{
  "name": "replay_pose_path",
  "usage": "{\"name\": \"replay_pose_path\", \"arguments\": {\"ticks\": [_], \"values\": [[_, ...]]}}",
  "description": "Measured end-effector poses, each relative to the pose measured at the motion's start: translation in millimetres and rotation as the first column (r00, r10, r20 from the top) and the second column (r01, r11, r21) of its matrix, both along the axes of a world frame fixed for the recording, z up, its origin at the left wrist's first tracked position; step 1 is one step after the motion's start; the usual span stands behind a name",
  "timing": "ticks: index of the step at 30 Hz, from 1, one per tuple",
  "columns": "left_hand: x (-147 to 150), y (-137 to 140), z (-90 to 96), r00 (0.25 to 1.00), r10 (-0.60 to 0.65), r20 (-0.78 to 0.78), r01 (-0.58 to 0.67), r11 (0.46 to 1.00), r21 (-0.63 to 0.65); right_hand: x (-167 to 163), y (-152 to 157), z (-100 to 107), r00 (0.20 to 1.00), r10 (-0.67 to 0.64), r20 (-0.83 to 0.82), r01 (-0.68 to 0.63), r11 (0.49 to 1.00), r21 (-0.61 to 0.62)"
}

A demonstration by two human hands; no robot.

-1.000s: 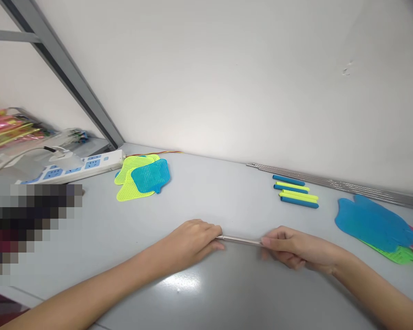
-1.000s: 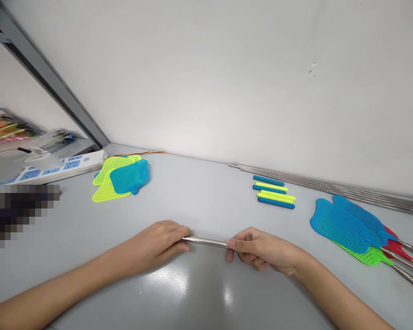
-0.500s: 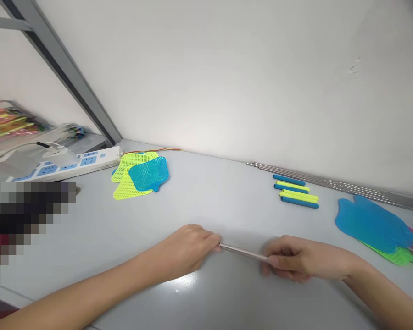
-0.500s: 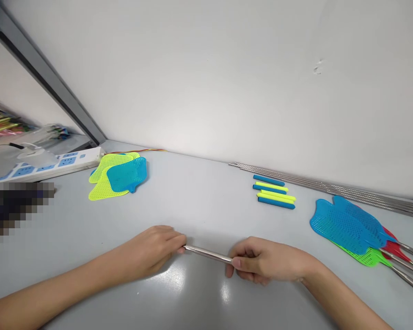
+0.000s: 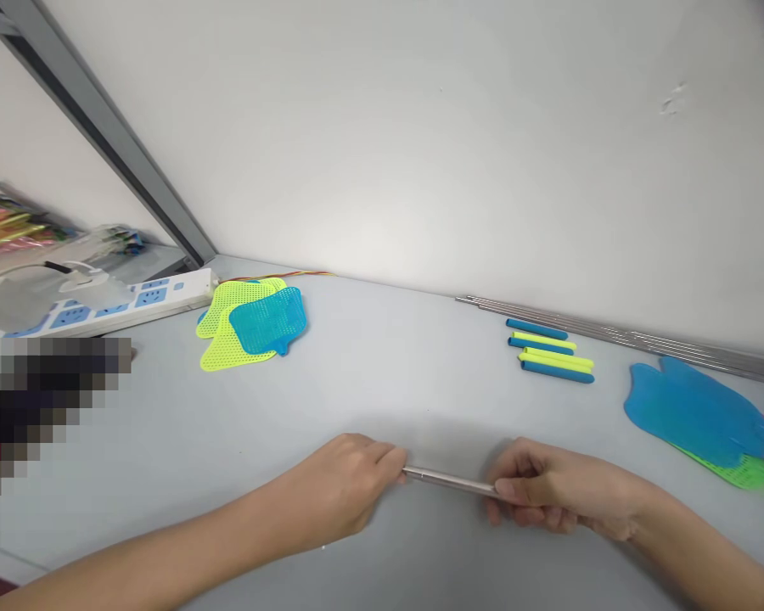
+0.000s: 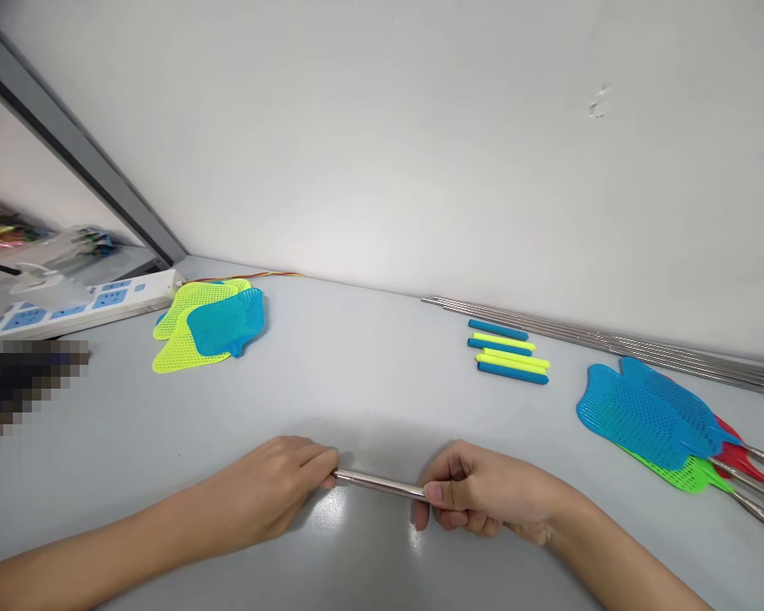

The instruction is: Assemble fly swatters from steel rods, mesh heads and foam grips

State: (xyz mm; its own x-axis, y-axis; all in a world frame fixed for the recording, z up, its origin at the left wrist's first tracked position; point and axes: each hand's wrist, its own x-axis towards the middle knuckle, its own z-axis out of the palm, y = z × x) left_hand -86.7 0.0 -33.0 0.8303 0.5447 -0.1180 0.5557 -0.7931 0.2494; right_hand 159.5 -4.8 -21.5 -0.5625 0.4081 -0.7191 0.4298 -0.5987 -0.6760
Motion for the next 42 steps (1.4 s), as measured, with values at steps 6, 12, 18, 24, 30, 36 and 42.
{"name": "replay_pose_path", "arguments": {"ticks": [6, 12, 18, 24, 30, 36, 42], "values": [[4.1, -6.5, -1.7, 1.000, 0.004, 0.005, -0.004, 0.999, -0.039, -6.7, -4.0, -2.6, 1.000, 0.011, -0.016, -0.011, 0.999, -0.033], [2.4, -2.2, -0.4, 0.999, 0.011, 0.047, -0.007, 0.997, -0.078, -5.7, -3.5, -2.4, 0.999, -0.020, -0.042, 0.017, 0.997, -0.069], [1.0, 6.0, 6.4, 0.995, 0.020, 0.101, -0.010, 0.995, -0.101, -7.1, -3.2, -1.8, 0.994, -0.054, -0.092, 0.046, 0.995, -0.084], [-1.4, 15.4, 16.2, 0.987, 0.083, 0.141, -0.059, 0.984, -0.166, -10.0, -1.4, -1.6, 0.981, -0.112, -0.161, 0.098, 0.991, -0.096], [-2.9, 21.0, 20.0, 0.952, 0.167, 0.256, -0.101, 0.963, -0.250, -8.7, -2.1, -4.4, 0.970, -0.126, -0.210, 0.113, 0.991, -0.074], [-8.6, 25.4, 25.4, 0.901, 0.231, 0.367, -0.132, 0.952, -0.274, -8.3, -0.2, -6.2, 0.949, -0.175, -0.261, 0.166, 0.984, -0.059], [-16.0, 32.2, 29.1, 0.843, 0.348, 0.410, -0.239, 0.925, -0.295, -3.8, 3.9, -7.0, 0.947, -0.232, -0.220, 0.242, 0.970, 0.021]]}}
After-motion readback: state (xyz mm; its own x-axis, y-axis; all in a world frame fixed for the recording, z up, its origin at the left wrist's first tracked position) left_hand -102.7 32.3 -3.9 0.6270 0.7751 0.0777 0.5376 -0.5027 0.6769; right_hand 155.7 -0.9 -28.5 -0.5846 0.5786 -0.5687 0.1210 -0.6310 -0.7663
